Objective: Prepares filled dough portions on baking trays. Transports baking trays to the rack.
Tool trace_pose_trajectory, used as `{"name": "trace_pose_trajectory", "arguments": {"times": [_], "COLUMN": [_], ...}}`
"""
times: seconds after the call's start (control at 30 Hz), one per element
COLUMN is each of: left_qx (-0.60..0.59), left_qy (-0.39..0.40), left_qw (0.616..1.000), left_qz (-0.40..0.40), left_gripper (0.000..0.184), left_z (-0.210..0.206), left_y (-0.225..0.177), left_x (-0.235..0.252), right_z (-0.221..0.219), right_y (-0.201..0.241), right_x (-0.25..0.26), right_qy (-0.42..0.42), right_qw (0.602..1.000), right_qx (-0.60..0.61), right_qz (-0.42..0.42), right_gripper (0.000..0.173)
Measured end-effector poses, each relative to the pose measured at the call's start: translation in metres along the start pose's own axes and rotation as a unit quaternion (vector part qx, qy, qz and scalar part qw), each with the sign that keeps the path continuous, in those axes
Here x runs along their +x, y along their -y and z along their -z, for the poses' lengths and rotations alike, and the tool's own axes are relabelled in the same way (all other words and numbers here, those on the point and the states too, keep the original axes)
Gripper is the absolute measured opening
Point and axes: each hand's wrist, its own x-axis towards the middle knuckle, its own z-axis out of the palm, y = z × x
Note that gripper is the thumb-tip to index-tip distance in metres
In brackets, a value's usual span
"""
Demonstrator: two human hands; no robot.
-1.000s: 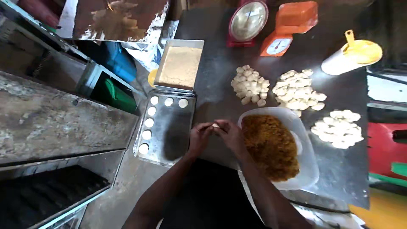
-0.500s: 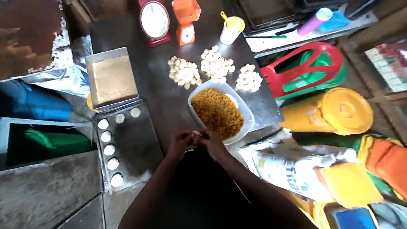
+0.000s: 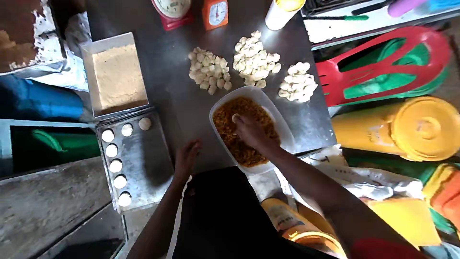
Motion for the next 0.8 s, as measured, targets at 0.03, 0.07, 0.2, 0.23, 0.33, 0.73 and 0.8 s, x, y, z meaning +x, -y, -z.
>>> {"name": "trace_pose_trajectory", "arguments": {"times": [0.03, 0.07, 0.2, 0.23, 0.33, 0.73, 0.8], "left_qx": [0.003, 0.0, -0.027, -0.031, -0.035, 0.018, 0.047], "left_qy": [-0.011, -0.021, -0.048, -0.051, -0.052, 0.02, 0.021], "left_qw": [1.0, 1.0, 0.998, 0.998, 0.998, 0.994, 0.99], "left_qz": [0.0, 0.003, 0.011, 0.009, -0.009, -0.106, -0.128], "left_gripper": [0.032, 0.032, 0.031, 0.031, 0.031, 0.029, 0.03], "left_z": [0.004, 0.006, 0.008, 0.008, 0.011, -0.02, -0.037], "left_y": [0.002, 0.004, 0.005, 0.003, -0.001, -0.045, -0.058], "left_x": [-0.001, -0.002, -0.012, -0.014, -0.021, 0.013, 0.027], "right_z": [-0.01, -0.018, -0.012, -0.003, 0.017, 0.036, 0.052], "right_y": [0.001, -0.001, -0.017, -0.019, -0.02, -0.019, -0.025], "right_x": [0.001, 0.002, 0.018, 0.019, 0.011, -0.007, -0.017], "right_qy": [-0.004, -0.017, -0.075, -0.068, -0.028, -0.062, -0.048], "right_qw": [0.999, 0.998, 0.997, 0.996, 0.997, 0.963, 0.932], "right_qx": [-0.032, -0.052, 0.004, 0.046, 0.076, 0.251, 0.357], "right_qz": [0.023, 0.04, 0.037, 0.019, 0.012, -0.075, -0.04], "right_gripper": [0.05, 0.045, 0.027, 0.026, 0.032, 0.028, 0.024]}}
